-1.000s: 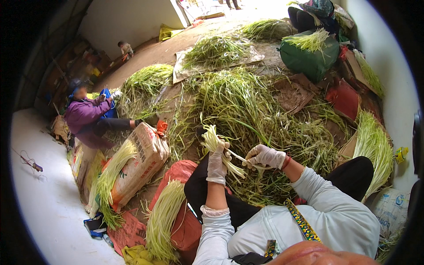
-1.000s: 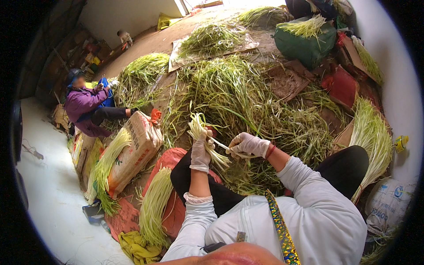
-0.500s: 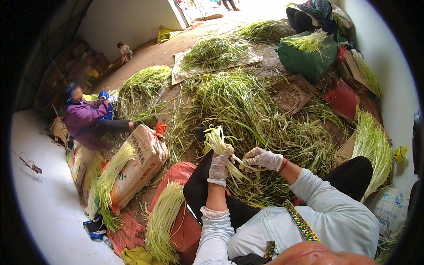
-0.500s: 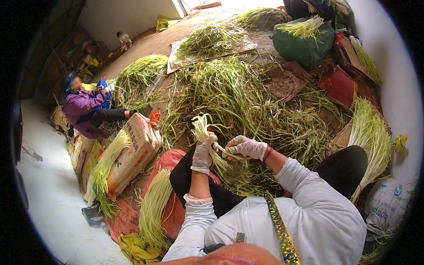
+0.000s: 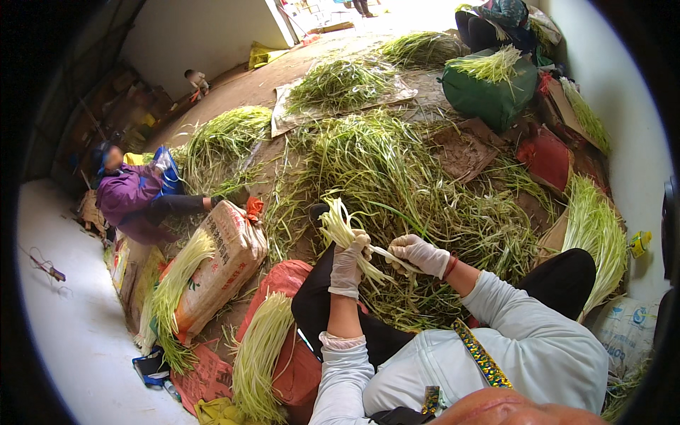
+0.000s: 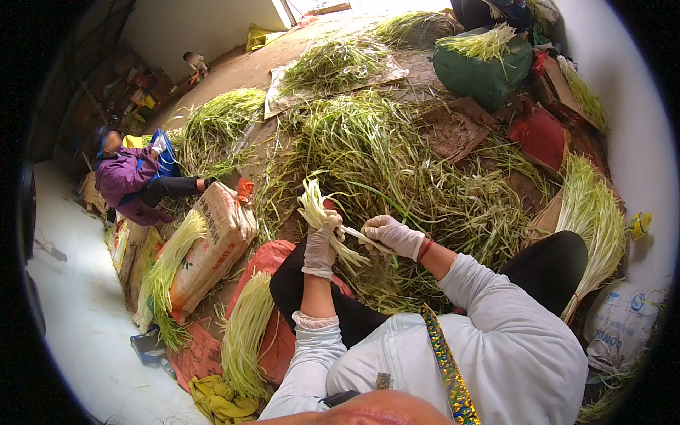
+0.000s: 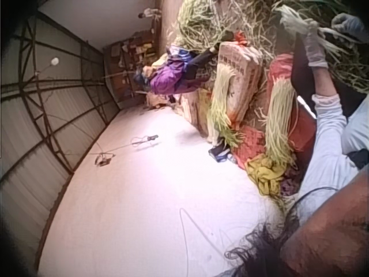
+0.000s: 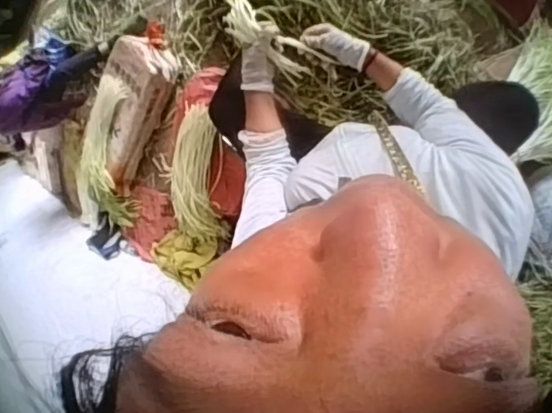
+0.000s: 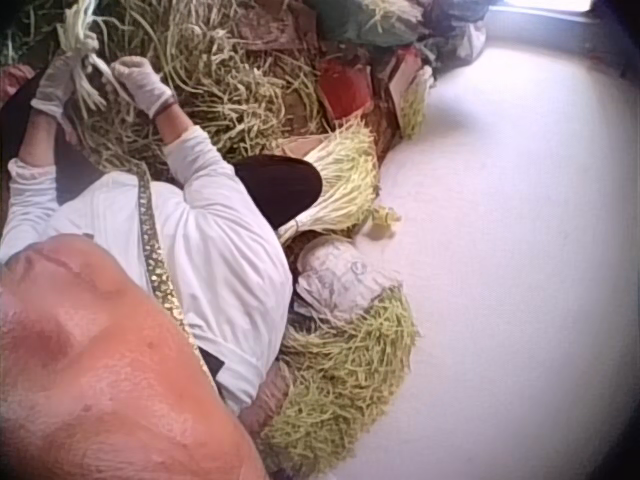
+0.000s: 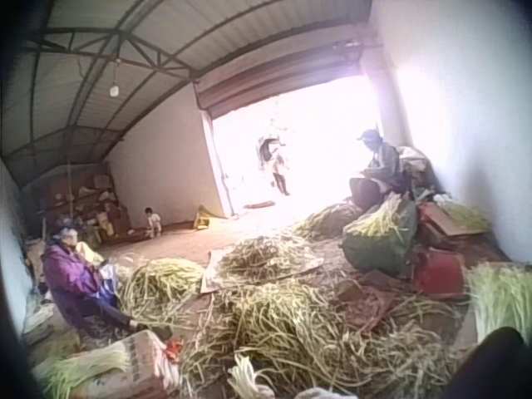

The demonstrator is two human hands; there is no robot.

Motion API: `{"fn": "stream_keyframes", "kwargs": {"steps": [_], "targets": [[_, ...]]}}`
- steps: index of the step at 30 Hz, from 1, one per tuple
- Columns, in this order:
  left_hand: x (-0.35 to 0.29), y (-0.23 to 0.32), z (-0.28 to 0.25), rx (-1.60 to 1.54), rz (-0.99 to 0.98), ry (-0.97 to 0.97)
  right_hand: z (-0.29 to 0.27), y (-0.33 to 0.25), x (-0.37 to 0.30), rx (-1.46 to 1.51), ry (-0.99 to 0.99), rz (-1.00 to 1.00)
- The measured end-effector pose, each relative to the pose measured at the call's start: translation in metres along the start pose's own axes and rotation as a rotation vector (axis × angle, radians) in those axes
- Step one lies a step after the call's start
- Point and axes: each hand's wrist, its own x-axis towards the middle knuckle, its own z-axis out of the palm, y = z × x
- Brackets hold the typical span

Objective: The person sits on the floor and repeatedly picks up strands of light green plant material, separates them by hand, and aligns them into a neat bundle. The person continues this process, adding more strands to the growing bundle held in the left hand.

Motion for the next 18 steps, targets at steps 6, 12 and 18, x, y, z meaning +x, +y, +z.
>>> {"fn": "stream_keyframes", "kwargs": {"steps": [6,12,18], "targets": [[0.0007,0.0029,0.0010,-0.004,0.026,0.048,0.0030,-0.0041,-0.0022,-0.057,-0.109,-0.038],[0.0026,0.0023,-0.0003,-0.030,0.048,0.049,0.0000,-0.0046,-0.0026,-0.088,-0.095,0.000],[0.0010,0.0037,0.0020,-0.045,0.088,0.084,-0.0028,-0.0059,-0.0026,-0.113,-0.098,-0.001]]}}
